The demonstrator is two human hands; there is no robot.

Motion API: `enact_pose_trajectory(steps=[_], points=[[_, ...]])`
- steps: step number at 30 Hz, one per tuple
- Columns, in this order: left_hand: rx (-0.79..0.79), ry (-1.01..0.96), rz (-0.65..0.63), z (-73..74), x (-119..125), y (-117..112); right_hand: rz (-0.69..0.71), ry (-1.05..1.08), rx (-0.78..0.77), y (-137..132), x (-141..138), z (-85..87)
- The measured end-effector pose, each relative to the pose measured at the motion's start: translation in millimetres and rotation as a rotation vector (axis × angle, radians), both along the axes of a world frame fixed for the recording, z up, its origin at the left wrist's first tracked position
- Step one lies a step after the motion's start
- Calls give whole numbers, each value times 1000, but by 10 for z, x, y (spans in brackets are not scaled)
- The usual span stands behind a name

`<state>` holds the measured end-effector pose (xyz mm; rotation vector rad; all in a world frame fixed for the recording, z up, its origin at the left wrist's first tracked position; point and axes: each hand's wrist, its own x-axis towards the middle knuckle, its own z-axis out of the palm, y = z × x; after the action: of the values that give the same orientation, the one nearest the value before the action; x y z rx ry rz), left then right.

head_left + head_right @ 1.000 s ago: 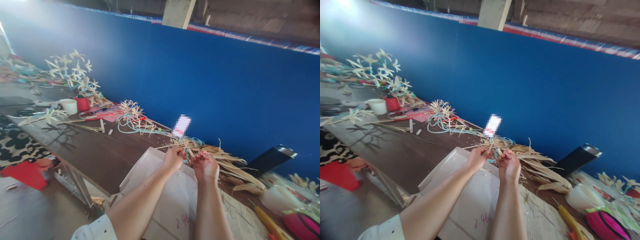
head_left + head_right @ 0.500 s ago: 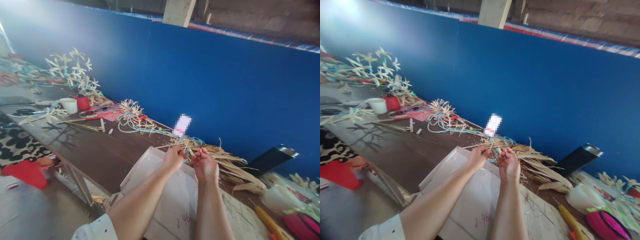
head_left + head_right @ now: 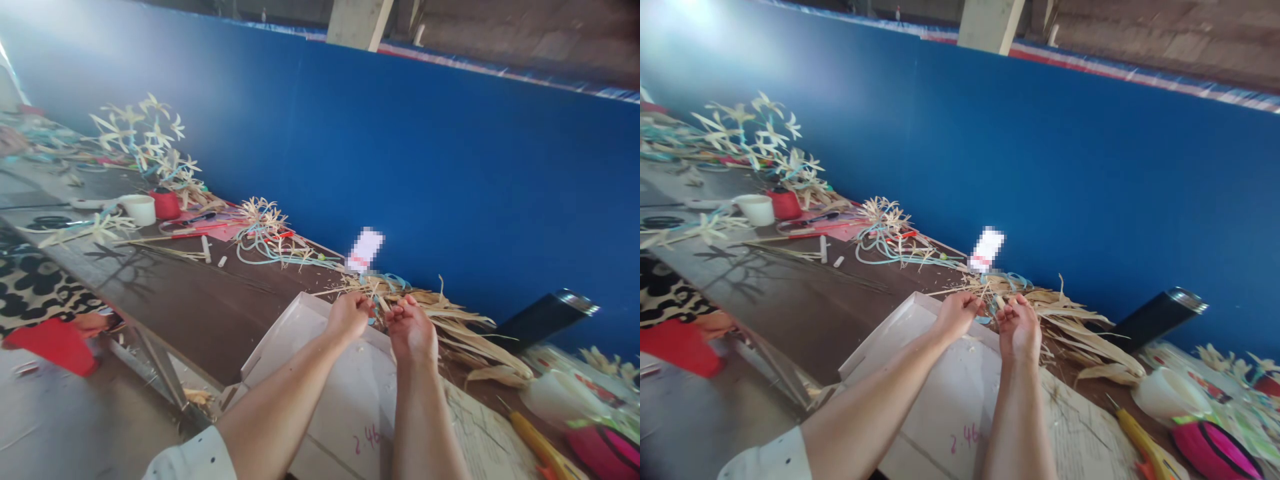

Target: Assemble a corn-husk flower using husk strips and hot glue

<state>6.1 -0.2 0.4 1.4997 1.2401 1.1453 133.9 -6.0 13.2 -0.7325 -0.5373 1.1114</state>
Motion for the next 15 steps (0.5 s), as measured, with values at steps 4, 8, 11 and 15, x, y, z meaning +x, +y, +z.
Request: enact_pose_trajectory(steps=[4,8,11,15], points=[[-6,-2,-5,4,1,-4,-47,-23,-33,23,4,-26],[-3,-11,-5,9,3,-7,-57,-37,-31,32,4,-40],[-4,0,-4,13,3,-10,-51,-37,-40,20,-19,-16],[-1,6,-7,17,-6,-10,-6,-108,-62,-11,-71,19]])
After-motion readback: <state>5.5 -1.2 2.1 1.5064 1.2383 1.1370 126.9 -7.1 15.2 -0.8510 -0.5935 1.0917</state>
